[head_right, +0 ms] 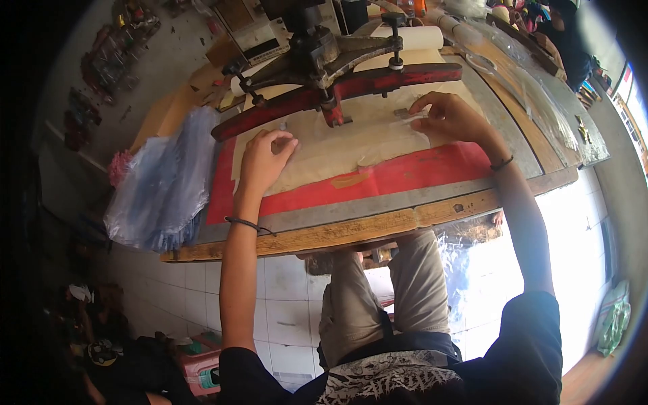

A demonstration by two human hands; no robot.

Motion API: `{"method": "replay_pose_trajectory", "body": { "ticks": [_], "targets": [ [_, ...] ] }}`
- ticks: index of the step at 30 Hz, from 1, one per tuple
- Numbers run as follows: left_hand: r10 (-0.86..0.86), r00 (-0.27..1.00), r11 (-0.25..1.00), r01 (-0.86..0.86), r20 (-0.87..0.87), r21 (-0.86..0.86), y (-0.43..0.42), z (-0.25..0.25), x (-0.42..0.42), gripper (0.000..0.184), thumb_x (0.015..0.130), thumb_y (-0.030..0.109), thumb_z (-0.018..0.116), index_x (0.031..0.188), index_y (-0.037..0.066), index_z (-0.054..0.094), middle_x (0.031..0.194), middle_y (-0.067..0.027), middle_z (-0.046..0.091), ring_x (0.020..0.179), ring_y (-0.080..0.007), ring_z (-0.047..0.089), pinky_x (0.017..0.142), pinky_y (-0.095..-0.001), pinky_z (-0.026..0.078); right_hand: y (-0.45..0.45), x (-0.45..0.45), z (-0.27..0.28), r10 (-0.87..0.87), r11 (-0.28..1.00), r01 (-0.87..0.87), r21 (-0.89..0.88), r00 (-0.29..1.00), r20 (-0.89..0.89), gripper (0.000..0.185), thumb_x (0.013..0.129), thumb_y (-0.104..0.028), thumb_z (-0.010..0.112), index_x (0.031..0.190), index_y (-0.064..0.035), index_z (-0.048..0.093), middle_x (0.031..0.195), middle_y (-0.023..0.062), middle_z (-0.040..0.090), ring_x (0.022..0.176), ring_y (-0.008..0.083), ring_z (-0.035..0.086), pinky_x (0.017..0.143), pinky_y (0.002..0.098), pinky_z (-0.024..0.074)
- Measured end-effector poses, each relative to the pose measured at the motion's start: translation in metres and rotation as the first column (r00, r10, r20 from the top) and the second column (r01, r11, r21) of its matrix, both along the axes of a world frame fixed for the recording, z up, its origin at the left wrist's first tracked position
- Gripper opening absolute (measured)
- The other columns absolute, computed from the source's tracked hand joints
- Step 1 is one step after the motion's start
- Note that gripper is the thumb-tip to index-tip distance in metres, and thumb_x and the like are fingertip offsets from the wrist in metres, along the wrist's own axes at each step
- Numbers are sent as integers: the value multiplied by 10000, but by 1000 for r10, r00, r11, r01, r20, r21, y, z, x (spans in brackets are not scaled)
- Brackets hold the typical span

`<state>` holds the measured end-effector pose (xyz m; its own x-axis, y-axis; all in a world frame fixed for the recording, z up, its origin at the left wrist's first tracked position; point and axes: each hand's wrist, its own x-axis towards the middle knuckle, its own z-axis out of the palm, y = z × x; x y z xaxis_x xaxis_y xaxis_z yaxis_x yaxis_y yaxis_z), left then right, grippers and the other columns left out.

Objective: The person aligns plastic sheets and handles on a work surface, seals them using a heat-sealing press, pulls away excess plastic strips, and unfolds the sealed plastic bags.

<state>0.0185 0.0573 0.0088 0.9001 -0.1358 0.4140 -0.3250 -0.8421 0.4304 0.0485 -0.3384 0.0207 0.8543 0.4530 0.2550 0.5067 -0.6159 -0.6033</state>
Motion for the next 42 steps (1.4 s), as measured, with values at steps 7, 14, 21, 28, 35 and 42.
{"method": "replay_pose_trajectory", "body": {
  "ticks": [7, 14, 21, 28, 35, 42],
  "targets": [
    [102, 995, 993, -101, 13, -55, -10, 4, -12, 532, 781, 330, 765, 1169, -3, 619, 845, -145, 667, 780, -288, 662, 712, -387, 529, -3, 7, -8, -101, 917, 198, 345, 954, -281, 370, 859, -208, 743, 1139, -7, 607, 956, 53, 670, 852, 116, 649, 749, 262, 518],
    [-69, 977, 801, -68, -204, -595, 8, -9, 4, 524, 754, 127, 805, 1204, -24, 582, 762, -64, 642, 692, -130, 638, 632, -293, 515, 4, -12, 13, 67, 873, 132, 469, 921, -384, 472, 875, -77, 699, 1293, -7, 489, 1215, 132, 640, 1049, 141, 613, 935, 274, 488],
    [-182, 968, 617, -24, -172, -787, 3, -7, 4, 501, 793, 47, 770, 1228, -31, 534, 902, -67, 611, 827, -137, 637, 712, -268, 524, 5, 3, -6, 132, 800, 67, 597, 950, -283, 293, 909, 12, 616, 1173, -58, 512, 1269, 120, 606, 1154, 159, 565, 972, 280, 473],
    [-187, 970, 824, 70, -153, -562, -4, -8, -1, 594, 799, 167, 780, 1300, -14, 516, 1305, -228, 507, 1206, -297, 516, 993, -379, 447, 20, 9, -25, -117, 797, 164, 582, 986, -118, 261, 887, -79, 688, 1091, -42, 531, 1157, 88, 631, 1050, 155, 629, 880, 272, 498],
    [-115, 993, 993, 114, -38, -37, -13, -19, -5, 606, 861, 279, 712, 1383, 69, 485, 1498, -318, 261, 1410, -449, 245, 1137, -462, 289, 32, -2, -9, -343, 858, 387, 339, 921, -185, 317, 885, -149, 709, 1131, -30, 549, 1005, 81, 669, 940, 149, 672, 787, 260, 510],
    [-169, 986, 984, 169, -5, -62, -18, -16, -6, 526, 929, 258, 620, 1411, 110, 469, 1512, -295, 261, 1398, -455, 262, 1129, -472, 305, 21, 11, -26, -33, 810, 85, 580, 994, -100, 345, 901, -121, 683, 1196, -28, 532, 1105, 90, 634, 1023, 135, 635, 869, 260, 485]
  ]
}}
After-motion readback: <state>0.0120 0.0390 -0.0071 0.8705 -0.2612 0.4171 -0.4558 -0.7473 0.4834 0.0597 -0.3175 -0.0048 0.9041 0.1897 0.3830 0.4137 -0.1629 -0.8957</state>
